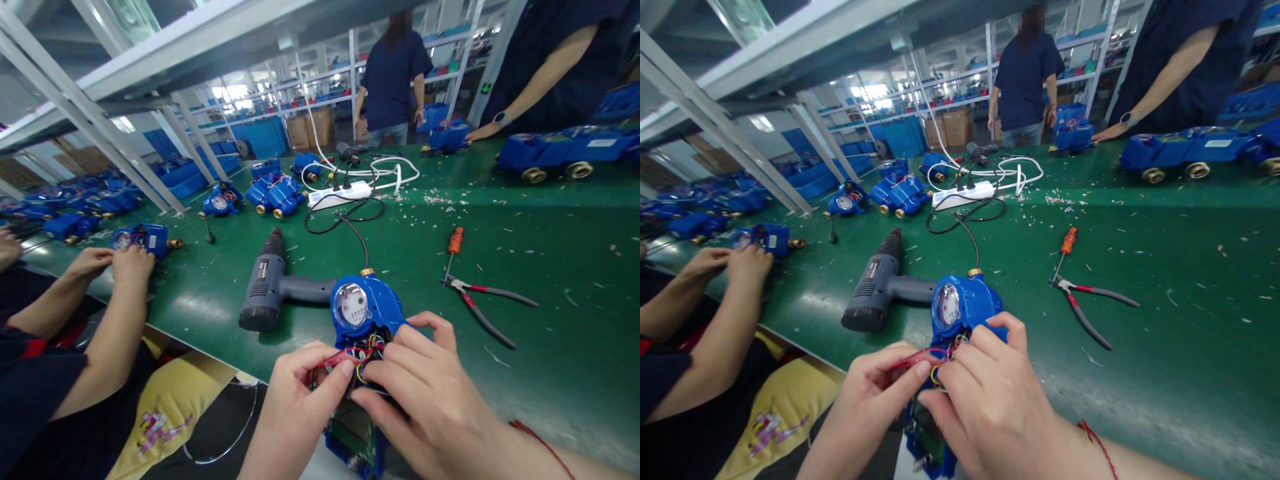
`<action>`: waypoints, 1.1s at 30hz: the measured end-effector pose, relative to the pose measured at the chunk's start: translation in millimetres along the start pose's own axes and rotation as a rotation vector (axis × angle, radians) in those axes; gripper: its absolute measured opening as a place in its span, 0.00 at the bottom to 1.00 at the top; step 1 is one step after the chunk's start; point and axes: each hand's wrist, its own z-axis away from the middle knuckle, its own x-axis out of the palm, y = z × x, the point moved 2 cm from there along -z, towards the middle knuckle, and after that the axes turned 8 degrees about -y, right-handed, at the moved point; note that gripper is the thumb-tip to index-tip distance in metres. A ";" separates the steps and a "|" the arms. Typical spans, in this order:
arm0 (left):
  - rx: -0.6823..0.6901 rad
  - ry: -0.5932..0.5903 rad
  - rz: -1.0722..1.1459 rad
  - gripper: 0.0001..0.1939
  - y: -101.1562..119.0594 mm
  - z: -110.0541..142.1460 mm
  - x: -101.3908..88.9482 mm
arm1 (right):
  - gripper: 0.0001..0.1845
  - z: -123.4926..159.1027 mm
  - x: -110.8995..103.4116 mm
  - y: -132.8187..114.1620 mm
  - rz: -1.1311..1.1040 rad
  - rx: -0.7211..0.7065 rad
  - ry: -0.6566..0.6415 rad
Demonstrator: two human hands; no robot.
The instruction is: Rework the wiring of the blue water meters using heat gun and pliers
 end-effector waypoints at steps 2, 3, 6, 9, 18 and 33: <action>0.016 0.035 0.026 0.14 -0.2 -0.6 0.9 | 0.13 -3.5 0.8 -1.1 -0.007 0.047 0.023; 0.018 0.058 0.049 0.14 -0.5 -0.8 1.2 | 0.14 -4.2 1.1 -1.4 -0.002 0.060 0.020; -0.012 0.123 0.132 0.11 -2.5 -1.3 1.6 | 0.15 -0.3 1.4 -1.9 0.036 0.062 -0.012; -0.055 0.144 0.201 0.11 -5.9 -2.7 1.6 | 0.13 9.2 0.3 0.6 0.071 0.055 0.001; -0.096 0.086 0.369 0.13 -12.5 -5.5 6.8 | 0.12 -8.3 -11.9 9.0 -0.052 0.016 -0.161; -0.010 0.106 0.335 0.09 -8.3 -5.0 6.4 | 0.12 -22.0 -6.8 14.4 0.170 0.066 -0.136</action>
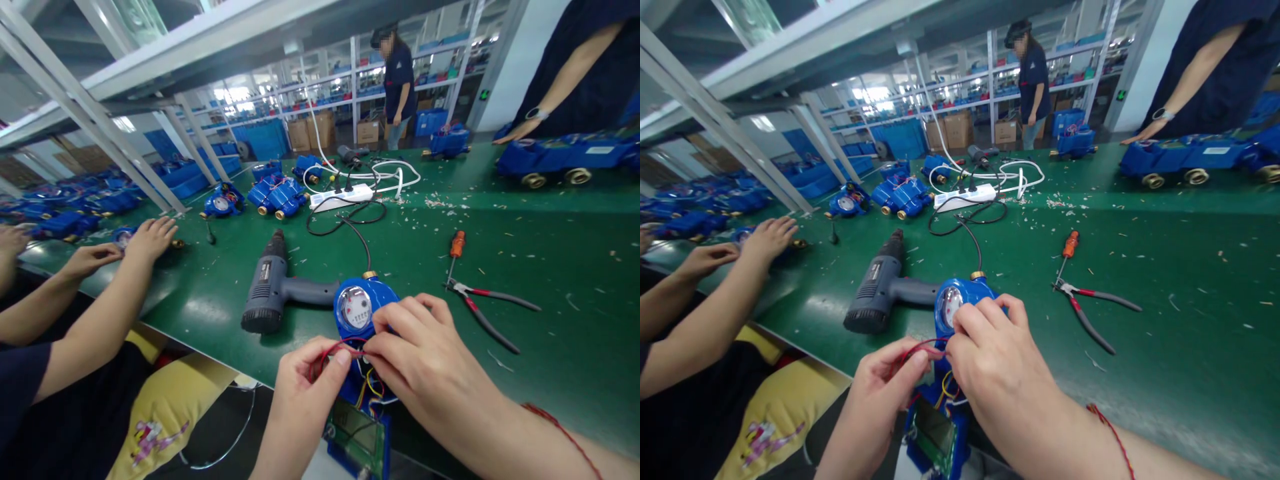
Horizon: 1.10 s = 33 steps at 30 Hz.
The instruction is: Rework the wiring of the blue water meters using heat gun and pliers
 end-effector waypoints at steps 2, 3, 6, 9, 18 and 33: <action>-0.002 0.031 -0.018 0.07 3.8 -1.4 4.0 | 0.14 0.2 1.1 1.7 -0.057 -0.017 0.006; -0.002 0.046 -0.033 0.07 4.9 -2.0 5.9 | 0.14 0.7 1.7 2.5 -0.089 -0.020 0.001; 0.008 0.061 -0.085 0.07 4.2 -3.5 9.4 | 0.12 2.2 2.8 4.9 -0.150 -0.019 -0.032; 0.029 0.066 -0.103 0.07 0.8 -3.2 9.2 | 0.11 2.2 2.5 6.7 -0.181 -0.010 -0.065; 0.121 0.142 -0.260 0.06 9.5 0.1 10.7 | 0.11 0.6 5.8 8.0 -0.307 0.070 -0.120; 0.295 0.230 -0.738 0.11 -4.4 0.5 5.5 | 0.09 0.1 4.5 5.9 -0.369 0.084 -0.188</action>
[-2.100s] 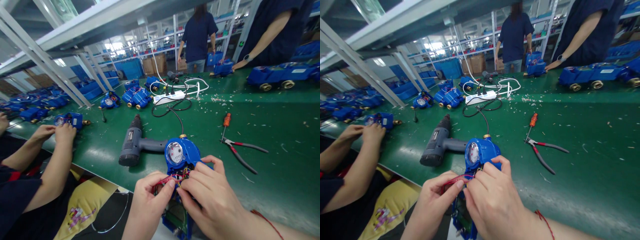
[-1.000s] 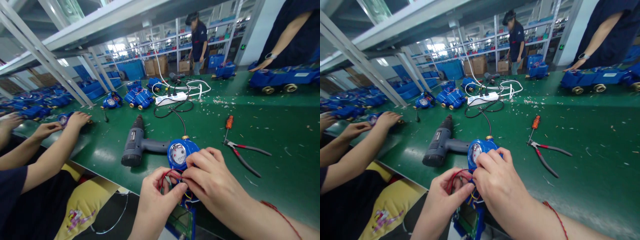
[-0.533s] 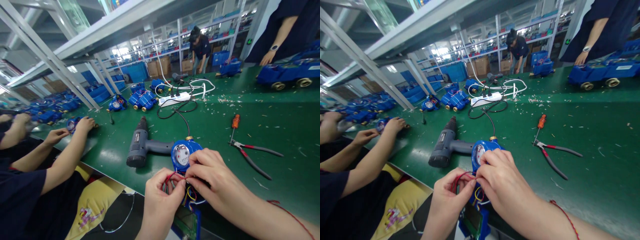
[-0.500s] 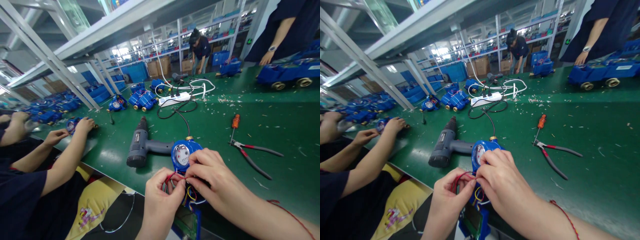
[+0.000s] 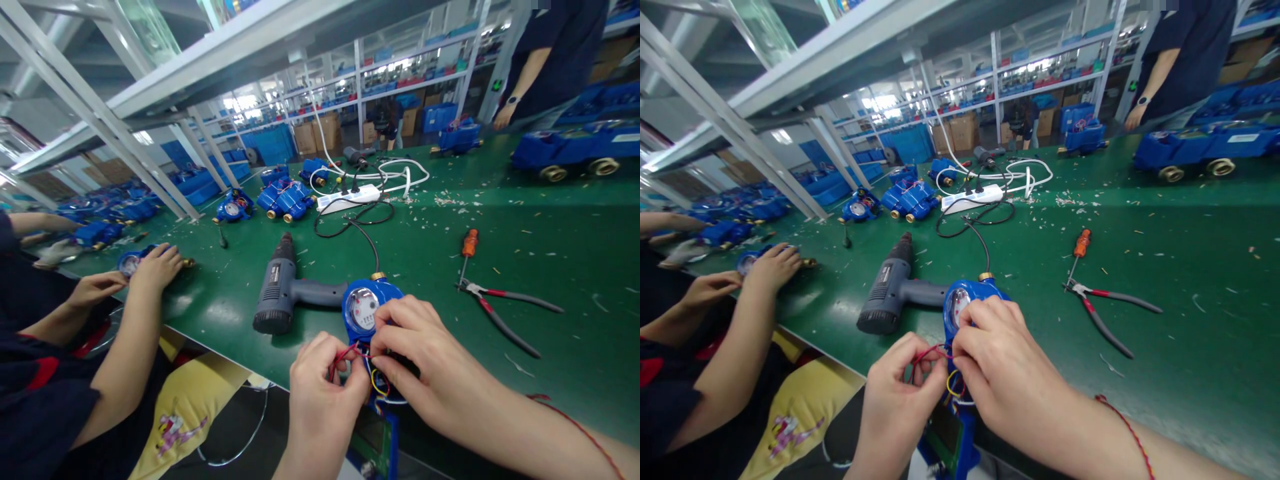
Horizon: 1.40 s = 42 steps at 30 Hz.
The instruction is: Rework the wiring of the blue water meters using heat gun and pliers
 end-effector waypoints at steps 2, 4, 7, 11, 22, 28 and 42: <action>0.016 0.026 -0.086 0.12 0.4 -0.1 -2.1 | 0.09 0.0 0.0 -0.1 -0.011 0.000 0.001; 0.032 0.040 -0.171 0.13 2.2 -1.5 -5.1 | 0.09 -0.4 -0.2 0.0 -0.021 -0.003 0.005; 0.054 0.060 -0.279 0.13 3.9 -4.4 -9.3 | 0.10 -1.3 -0.5 0.2 -0.024 -0.002 -0.006; 0.042 0.096 -0.351 0.12 -0.4 -5.5 -12.0 | 0.10 -1.4 -0.1 0.6 -0.017 0.004 -0.035; -0.105 0.071 -0.416 0.09 -13.0 -1.4 -24.8 | 0.10 -0.9 -2.1 0.5 -0.010 0.001 -0.050; -0.097 -0.079 -0.100 0.11 -15.5 0.7 -28.4 | 0.10 0.5 -1.9 1.6 -0.024 -0.009 -0.067; -0.034 -0.209 0.124 0.07 -9.9 -5.0 -25.1 | 0.10 0.1 -4.2 0.9 -0.078 -0.008 -0.084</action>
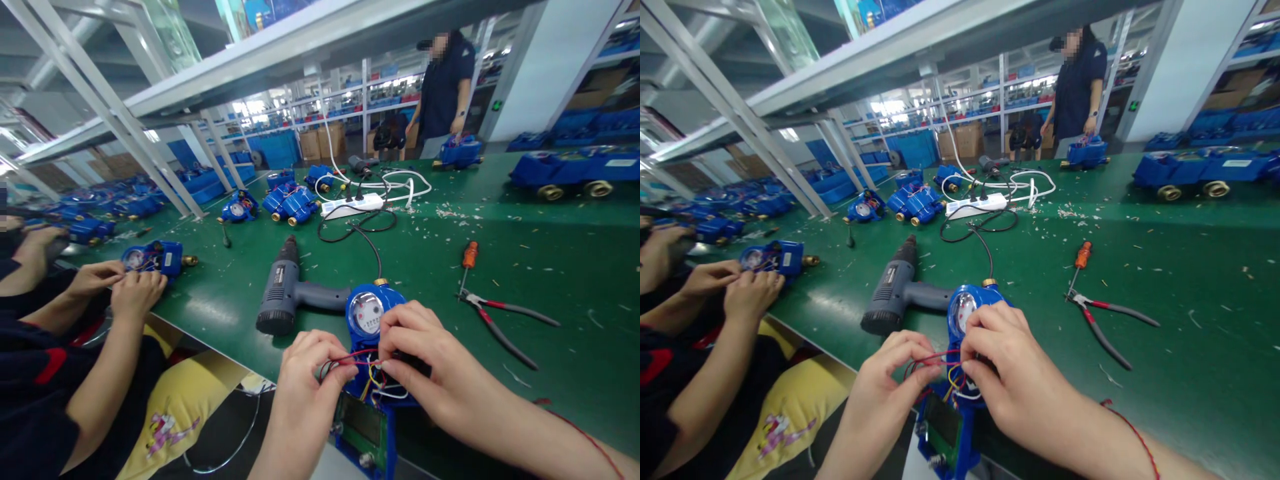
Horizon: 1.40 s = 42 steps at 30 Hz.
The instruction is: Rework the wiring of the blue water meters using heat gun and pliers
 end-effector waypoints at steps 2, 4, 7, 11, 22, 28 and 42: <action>-0.012 0.016 -0.087 0.07 -2.2 3.1 -1.0 | 0.10 -0.5 1.0 -0.6 0.032 -0.012 0.005; -0.032 0.047 -0.199 0.08 -2.6 4.9 -1.4 | 0.10 -0.8 2.0 -0.8 0.061 -0.014 0.003; -0.071 0.084 -0.355 0.07 -3.2 4.9 -1.8 | 0.09 -0.9 2.5 -0.2 0.073 -0.006 -0.003; -0.150 0.072 -0.442 0.09 -9.8 3.2 -3.8 | 0.10 -0.8 1.6 1.1 0.051 -0.009 -0.014; -0.007 0.066 0.054 0.09 -0.4 14.5 -2.4 | 0.11 -2.3 -1.5 -5.1 0.138 -0.001 -0.032; -0.073 -0.039 0.315 0.09 -1.8 13.4 -0.3 | 0.11 -8.0 -4.2 -12.9 0.200 -0.045 -0.090; -0.038 -0.059 0.421 0.13 -0.4 18.3 2.7 | 0.07 -27.0 -1.9 -18.2 0.095 -0.053 -0.077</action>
